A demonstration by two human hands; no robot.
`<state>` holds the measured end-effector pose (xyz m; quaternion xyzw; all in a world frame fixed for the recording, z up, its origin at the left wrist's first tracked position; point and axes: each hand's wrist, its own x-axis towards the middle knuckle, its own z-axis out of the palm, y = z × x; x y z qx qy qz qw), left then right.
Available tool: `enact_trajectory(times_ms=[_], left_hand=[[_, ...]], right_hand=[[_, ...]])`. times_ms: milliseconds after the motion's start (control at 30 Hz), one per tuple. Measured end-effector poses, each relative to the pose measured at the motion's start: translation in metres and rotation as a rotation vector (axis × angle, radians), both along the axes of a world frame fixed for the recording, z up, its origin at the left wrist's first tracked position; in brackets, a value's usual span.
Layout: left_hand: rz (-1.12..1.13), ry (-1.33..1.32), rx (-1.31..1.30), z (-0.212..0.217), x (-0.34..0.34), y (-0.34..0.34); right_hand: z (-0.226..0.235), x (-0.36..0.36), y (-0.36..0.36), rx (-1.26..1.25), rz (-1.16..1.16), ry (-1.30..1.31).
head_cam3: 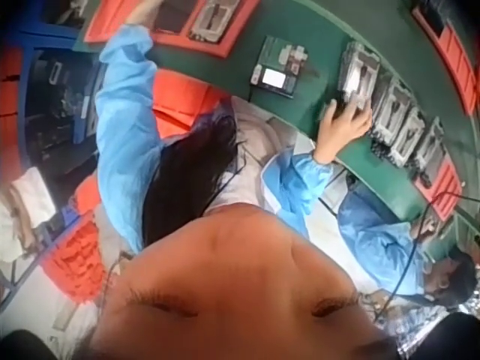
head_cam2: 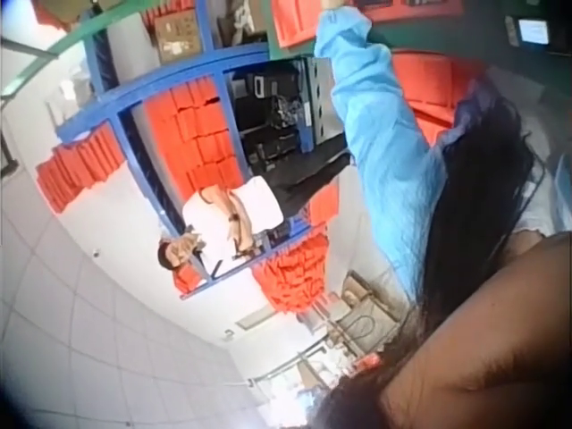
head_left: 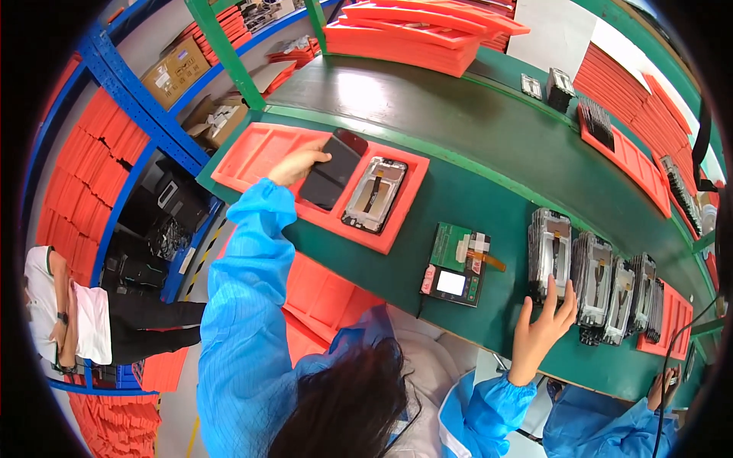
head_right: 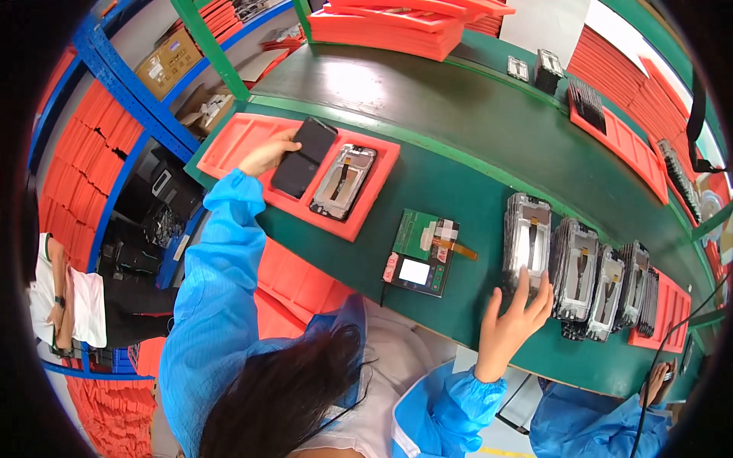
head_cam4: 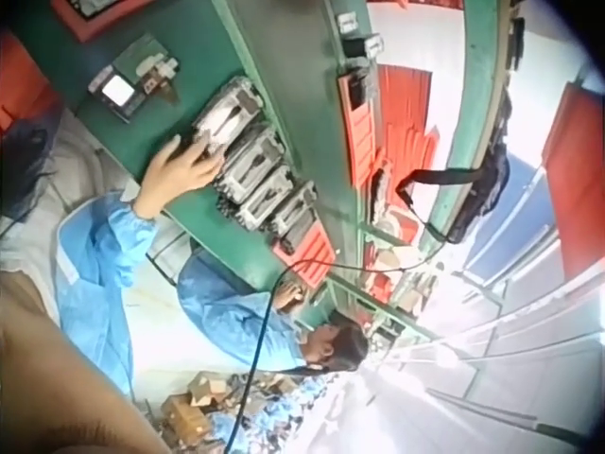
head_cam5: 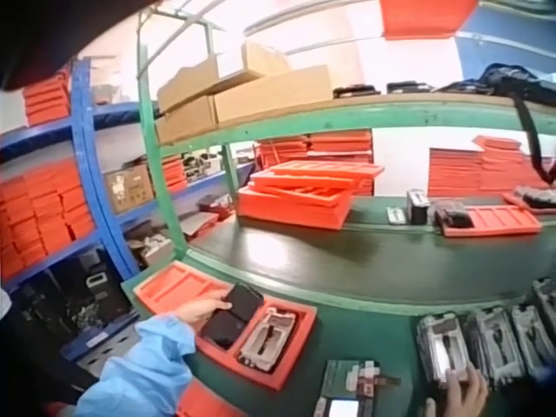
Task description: Assembling internal components and testing the display of mobile phones.
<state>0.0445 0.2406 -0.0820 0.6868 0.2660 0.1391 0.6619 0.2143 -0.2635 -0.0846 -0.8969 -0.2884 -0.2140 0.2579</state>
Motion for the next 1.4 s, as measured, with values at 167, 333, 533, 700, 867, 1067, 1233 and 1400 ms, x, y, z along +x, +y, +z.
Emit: enact_trajectory(times_ms=[167,333,533,700,867,1067,1233,1400], left_hand=[[-0.037,0.18,0.277,-0.028,0.018,0.014],[0.193,0.351,1.304,-0.027,0.009,-0.042],[-0.037,0.277,1.348,-0.041,0.006,-0.061],[-0.02,0.396,1.317,-0.027,0.011,-0.068],[-0.07,0.508,1.242,-0.005,0.022,-0.066],[-0.431,-0.251,0.703,0.085,0.108,-0.205],[-0.827,-0.532,0.683,0.071,0.175,-0.288],[-1.067,-0.399,0.349,0.05,0.204,-0.313]], right_hand=[[-0.013,0.004,-0.011,0.009,-0.053,0.068],[-0.015,0.007,0.005,0.055,-0.115,0.038],[-0.012,0.009,0.016,0.08,-0.201,0.047],[-0.01,0.014,0.016,0.066,-0.232,0.045],[0.001,0.017,0.015,0.079,-0.199,0.086],[0.052,0.028,0.003,0.321,0.079,0.208],[0.088,0.036,-0.008,0.095,0.446,0.296],[0.103,0.034,-0.014,0.031,0.572,0.413]])
